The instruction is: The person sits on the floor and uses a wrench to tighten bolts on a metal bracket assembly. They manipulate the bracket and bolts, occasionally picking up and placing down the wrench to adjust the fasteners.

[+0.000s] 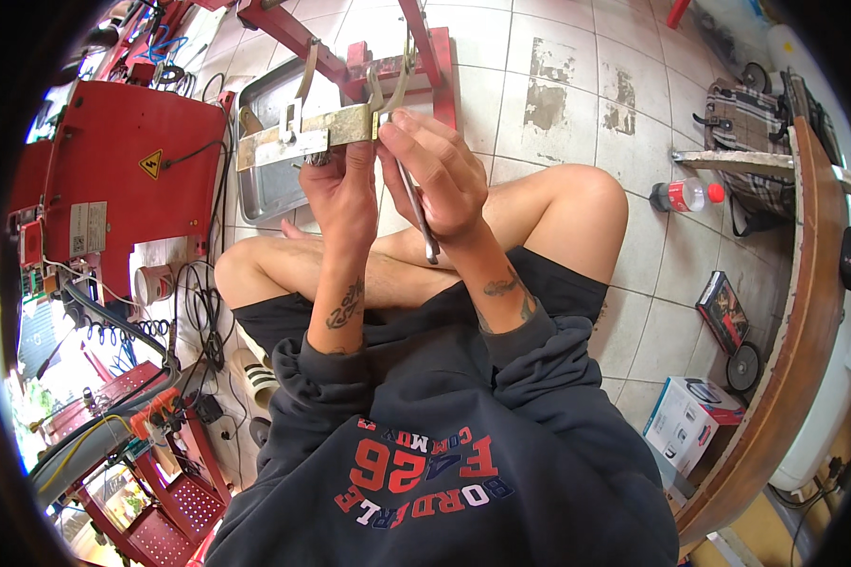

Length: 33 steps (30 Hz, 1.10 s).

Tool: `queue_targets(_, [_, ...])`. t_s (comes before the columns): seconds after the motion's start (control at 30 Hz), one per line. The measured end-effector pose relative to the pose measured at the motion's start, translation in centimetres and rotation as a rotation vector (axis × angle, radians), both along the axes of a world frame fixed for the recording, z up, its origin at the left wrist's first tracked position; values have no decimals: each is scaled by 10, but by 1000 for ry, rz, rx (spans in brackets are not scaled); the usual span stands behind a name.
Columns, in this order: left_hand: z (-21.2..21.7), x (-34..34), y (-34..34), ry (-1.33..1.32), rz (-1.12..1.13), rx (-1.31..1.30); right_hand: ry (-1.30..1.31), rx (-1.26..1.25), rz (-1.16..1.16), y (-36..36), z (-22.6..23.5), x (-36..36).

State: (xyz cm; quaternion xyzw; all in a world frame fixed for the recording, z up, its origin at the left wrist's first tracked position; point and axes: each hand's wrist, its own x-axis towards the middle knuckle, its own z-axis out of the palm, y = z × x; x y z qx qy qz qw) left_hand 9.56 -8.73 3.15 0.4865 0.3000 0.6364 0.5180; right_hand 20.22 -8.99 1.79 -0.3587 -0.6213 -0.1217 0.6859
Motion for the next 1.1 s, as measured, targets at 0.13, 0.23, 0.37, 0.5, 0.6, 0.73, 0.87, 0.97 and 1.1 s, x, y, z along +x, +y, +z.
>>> queue_targets(0.13, [3, 4, 1, 89, 59, 44, -10, -34, -6, -3, 1, -2])
queue_targets(0.23, [3, 8, -1, 133, 91, 50, 44, -46, -9, -5, -3, -9])
queue_targets(0.37, [5, 10, 0, 280, 109, 72, 103, -101, -15, -7, -8, -11])
queue_targets(0.5, [2, 3, 5, 425, 93, 160, 134, -163, 52, -7, -4, -6])
queue_targets(0.6, [-4, 8, 8, 393, 125, 197, 165, -141, 112, -4, -7, -6])
queue_targets(0.73, [-6, 14, 4, 297, 149, 159, 233, -151, 179, -4, -6, -9])
queue_targets(0.87, [-10, 16, 5, 143, 132, 136, 197, -135, 181, -3, -8, -6])
queue_targets(0.97, [-6, 18, 0, 70, 92, 109, 183, -136, 162, -4, -9, -6])
queue_targets(1.1, [-10, 13, 5, 125, 83, 141, 206, -138, 171, -4, -9, -8])
